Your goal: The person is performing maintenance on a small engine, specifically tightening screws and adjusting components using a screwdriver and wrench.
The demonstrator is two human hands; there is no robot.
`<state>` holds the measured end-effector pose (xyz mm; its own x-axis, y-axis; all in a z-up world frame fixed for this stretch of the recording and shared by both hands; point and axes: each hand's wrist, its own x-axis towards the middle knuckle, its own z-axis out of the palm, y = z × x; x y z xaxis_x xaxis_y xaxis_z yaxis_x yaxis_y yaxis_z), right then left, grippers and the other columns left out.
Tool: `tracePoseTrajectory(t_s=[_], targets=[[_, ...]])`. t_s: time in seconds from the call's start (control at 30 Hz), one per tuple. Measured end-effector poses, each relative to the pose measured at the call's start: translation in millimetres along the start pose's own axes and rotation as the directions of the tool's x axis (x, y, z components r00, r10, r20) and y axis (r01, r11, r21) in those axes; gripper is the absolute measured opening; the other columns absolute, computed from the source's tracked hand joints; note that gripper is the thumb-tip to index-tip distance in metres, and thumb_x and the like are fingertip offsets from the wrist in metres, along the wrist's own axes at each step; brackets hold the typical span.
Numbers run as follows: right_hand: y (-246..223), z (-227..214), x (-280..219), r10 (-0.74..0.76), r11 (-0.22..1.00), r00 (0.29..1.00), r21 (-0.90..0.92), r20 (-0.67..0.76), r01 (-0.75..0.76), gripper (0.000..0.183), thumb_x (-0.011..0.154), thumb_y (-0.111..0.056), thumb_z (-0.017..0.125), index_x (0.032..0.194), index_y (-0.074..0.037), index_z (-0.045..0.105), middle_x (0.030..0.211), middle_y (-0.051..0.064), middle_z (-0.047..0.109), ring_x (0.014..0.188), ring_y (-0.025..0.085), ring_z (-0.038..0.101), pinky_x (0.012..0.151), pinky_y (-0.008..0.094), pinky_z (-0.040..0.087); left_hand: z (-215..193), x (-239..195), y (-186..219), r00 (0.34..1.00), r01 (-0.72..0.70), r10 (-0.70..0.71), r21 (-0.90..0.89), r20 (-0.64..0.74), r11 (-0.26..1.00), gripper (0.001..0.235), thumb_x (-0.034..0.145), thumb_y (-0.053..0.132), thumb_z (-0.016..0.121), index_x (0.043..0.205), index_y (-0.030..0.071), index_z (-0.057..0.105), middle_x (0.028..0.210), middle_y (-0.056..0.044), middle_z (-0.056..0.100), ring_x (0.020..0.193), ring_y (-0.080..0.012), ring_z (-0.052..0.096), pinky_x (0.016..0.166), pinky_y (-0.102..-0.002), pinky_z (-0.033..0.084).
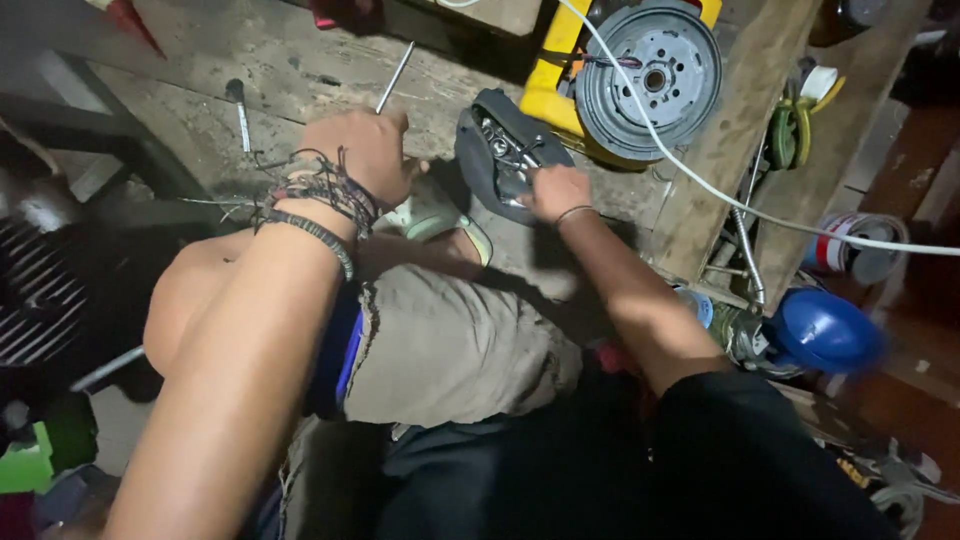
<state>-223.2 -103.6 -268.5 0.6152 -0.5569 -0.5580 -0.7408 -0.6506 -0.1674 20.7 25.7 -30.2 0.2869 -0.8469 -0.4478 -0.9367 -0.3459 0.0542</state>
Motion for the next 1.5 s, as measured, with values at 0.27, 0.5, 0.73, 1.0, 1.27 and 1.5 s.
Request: tracePoseTrajectory(t_s=[0.27, 0.5, 0.73, 1.0, 1.27, 1.5], targets=[[-50, 9, -16, -0.162, 0.984, 0.987, -0.081, -0.020, 0.160, 0.038, 0.091, -0.041, 0.068, 0.122, -0.019, 0.072, 0.102, 0.010, 0.078, 0.098, 0.032, 0.076, 0.085, 0.049, 0.061, 15, 4, 6, 0.997, -0.020, 0.014, 0.079, 0.070, 0.997, 0.041, 0.091, 0.042, 0.065, 0.120, 0.014, 0.071, 0.096, -0.019, 0.077, 0.096, -0.0401, 0.075, 0.082, -0.054, 0.058], [-80, 40, -3, -0.410, 0.912, 0.809, -0.188, -0.421, 0.365, 0.041, 0.094, -0.020, 0.061, 0.135, -0.020, 0.065, 0.083, 0.005, 0.072, 0.076, 0.025, 0.074, 0.064, 0.038, 0.061, 7, 3, 5, 0.997, -0.017, 0.016, 0.022, 0.081, 1.000, 0.042, 0.094, 0.041, 0.062, 0.125, 0.013, 0.071, 0.105, -0.023, 0.076, 0.096, -0.0432, 0.075, 0.080, -0.054, 0.060], [-97, 30, -1, -0.416, 0.909, 0.751, -0.251, -0.512, 0.333, 0.017, 0.095, -0.020, 0.061, 0.096, -0.015, 0.078, 0.080, 0.009, 0.070, 0.069, 0.028, 0.073, 0.057, 0.038, 0.060, 4, 3, 1, 0.996, -0.030, 0.027, 0.027, 0.088, 0.999, 0.045, 0.095, 0.045, 0.060, 0.128, 0.016, 0.070, 0.110, -0.022, 0.075, 0.100, -0.0424, 0.074, 0.083, -0.053, 0.059], [-38, -47, -27, 0.037, 0.998, 0.996, 0.040, 0.080, -0.040, 0.083, 0.095, -0.049, 0.063, 0.156, -0.001, 0.036, 0.114, 0.026, 0.073, 0.115, 0.045, 0.069, 0.096, 0.060, 0.053, 7, -3, -5, 0.999, 0.007, -0.007, 0.007, 0.037, 1.000, 0.040, 0.093, 0.046, 0.064, 0.124, 0.022, 0.073, 0.108, -0.018, 0.075, 0.100, -0.0385, 0.075, 0.087, -0.050, 0.058], [12, -9, -9, 0.223, 0.971, 0.954, 0.046, 0.201, -0.236, 0.061, 0.091, -0.057, 0.062, 0.128, -0.009, 0.070, 0.115, 0.024, 0.074, 0.111, 0.044, 0.069, 0.092, 0.053, 0.055, -2, -2, -9, 0.997, 0.026, -0.024, -0.024, 0.070, 0.999, 0.041, 0.097, 0.046, 0.060, 0.126, 0.016, 0.065, 0.111, -0.019, 0.071, 0.095, -0.0376, 0.073, 0.076, -0.051, 0.060], [-17, -65, -30, 0.247, 0.964, 0.929, 0.024, 0.277, -0.263, 0.057, 0.099, -0.060, 0.061, 0.109, -0.006, 0.076, 0.106, 0.017, 0.074, 0.096, 0.035, 0.070, 0.081, 0.045, 0.054, -8, -5, -3, 0.993, 0.037, -0.036, -0.009, 0.115, 0.999, 0.044, 0.102, 0.051, 0.055, 0.129, 0.016, 0.062, 0.116, -0.016, 0.070, 0.099, -0.0334, 0.071, 0.073, -0.050, 0.063]])
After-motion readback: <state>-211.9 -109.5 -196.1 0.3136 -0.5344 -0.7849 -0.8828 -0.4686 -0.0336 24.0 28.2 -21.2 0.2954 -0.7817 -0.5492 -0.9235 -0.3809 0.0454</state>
